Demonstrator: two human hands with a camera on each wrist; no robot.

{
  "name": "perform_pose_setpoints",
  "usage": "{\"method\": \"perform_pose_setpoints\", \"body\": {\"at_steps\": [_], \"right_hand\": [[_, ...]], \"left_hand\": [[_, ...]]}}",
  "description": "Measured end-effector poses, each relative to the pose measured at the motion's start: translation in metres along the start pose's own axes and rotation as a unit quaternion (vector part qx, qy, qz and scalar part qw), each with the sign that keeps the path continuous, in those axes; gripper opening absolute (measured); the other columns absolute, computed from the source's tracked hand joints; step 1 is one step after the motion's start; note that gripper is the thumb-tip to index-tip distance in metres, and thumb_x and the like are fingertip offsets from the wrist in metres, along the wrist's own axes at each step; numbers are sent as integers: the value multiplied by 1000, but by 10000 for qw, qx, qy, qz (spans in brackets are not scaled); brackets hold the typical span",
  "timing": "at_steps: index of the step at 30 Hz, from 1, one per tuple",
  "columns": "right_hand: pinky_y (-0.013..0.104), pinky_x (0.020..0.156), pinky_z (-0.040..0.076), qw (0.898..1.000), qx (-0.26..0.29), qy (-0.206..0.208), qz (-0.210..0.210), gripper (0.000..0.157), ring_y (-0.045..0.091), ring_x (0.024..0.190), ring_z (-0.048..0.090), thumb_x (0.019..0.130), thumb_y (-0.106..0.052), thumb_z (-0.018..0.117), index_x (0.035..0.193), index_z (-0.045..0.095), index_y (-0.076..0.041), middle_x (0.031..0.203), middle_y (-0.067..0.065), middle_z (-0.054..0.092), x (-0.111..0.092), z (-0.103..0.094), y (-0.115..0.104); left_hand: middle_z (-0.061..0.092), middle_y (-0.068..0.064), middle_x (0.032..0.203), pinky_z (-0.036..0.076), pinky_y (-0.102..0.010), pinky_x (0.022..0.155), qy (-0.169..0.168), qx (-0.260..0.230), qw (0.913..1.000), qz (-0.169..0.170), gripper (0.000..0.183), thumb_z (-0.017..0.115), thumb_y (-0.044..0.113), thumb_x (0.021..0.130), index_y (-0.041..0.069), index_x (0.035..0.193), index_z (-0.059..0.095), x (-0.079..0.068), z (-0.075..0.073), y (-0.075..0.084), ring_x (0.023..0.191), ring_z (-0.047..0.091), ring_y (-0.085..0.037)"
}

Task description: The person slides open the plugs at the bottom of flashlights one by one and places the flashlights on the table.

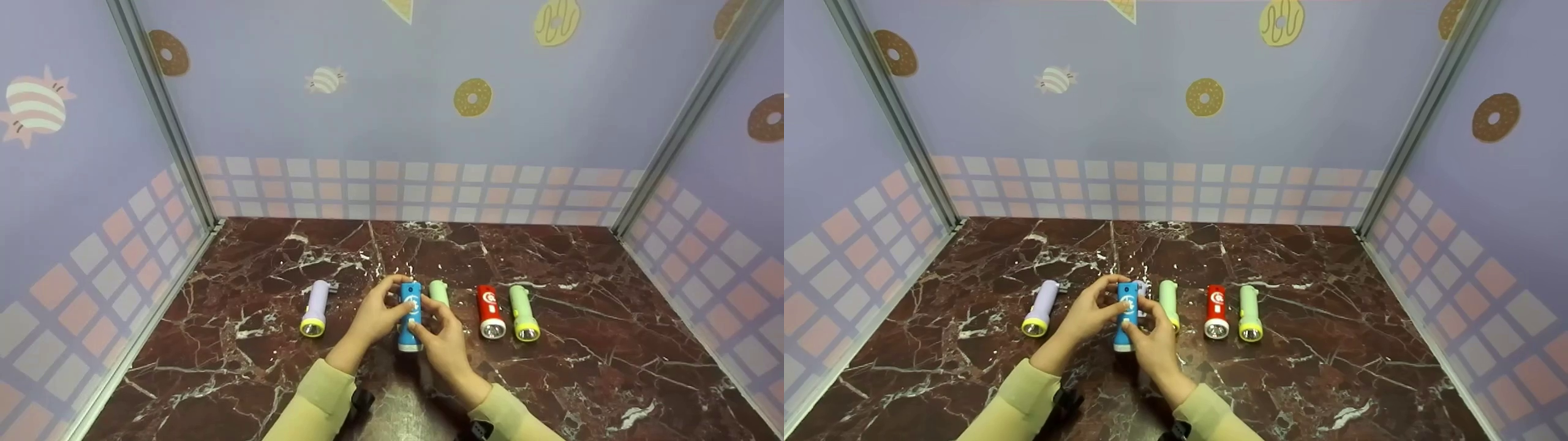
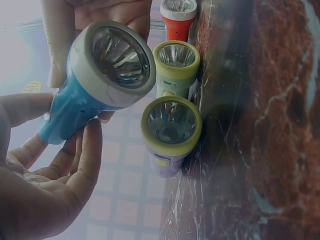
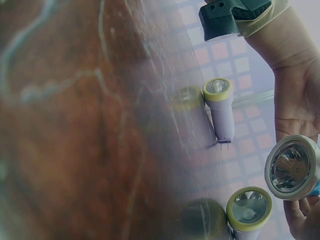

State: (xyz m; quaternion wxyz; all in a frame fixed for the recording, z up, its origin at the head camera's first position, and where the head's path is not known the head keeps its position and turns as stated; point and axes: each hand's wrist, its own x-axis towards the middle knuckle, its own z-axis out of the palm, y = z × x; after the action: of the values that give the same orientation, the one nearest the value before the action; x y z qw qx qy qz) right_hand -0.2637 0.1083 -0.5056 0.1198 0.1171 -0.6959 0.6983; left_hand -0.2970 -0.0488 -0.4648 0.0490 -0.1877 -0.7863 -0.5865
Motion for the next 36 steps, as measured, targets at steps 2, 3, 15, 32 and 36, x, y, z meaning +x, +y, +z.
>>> {"method": "perform_pose_setpoints", "body": {"at_steps": [2,3,15,32,36], "right_hand": [[24,91,58,10000,1,-23,1,56,42,114,67,89,2,73,139,51,14,135,34,60,-1,0,0],[24,91,58,10000,2,-27,7,56,42,115,67,89,2,73,139,50,15,136,34,59,-1,0,0],[24,91,58,9998,-187,-96,-40,54,42,114,68,91,0,72,139,51,13,136,33,60,-1,-1,-1],[26,92,59,9998,-136,-121,35,54,44,115,67,91,0,72,139,51,13,138,33,59,0,0,-2],[26,92,59,9998,-111,-145,50,54,42,116,67,91,-1,72,139,51,13,140,32,58,-1,-1,-2]], "left_hand": [[66,-24,117,54,-27,60,-1,-19,10000,-23,46,74,16,89,6,131,61,-1,0,1,81,59,-17],[65,-24,117,54,-27,60,-3,-31,10000,-29,46,74,16,88,6,131,61,-1,0,1,81,59,-17],[67,-23,118,54,-29,69,17,123,9999,62,47,74,16,87,6,131,62,0,-1,-1,87,63,-20],[66,-26,117,54,-29,70,-4,36,9998,184,46,73,12,87,2,130,61,0,-1,-2,86,65,-27],[67,-26,118,54,-31,71,6,66,9999,132,45,74,11,87,2,130,62,1,0,-3,86,65,-29]]}}
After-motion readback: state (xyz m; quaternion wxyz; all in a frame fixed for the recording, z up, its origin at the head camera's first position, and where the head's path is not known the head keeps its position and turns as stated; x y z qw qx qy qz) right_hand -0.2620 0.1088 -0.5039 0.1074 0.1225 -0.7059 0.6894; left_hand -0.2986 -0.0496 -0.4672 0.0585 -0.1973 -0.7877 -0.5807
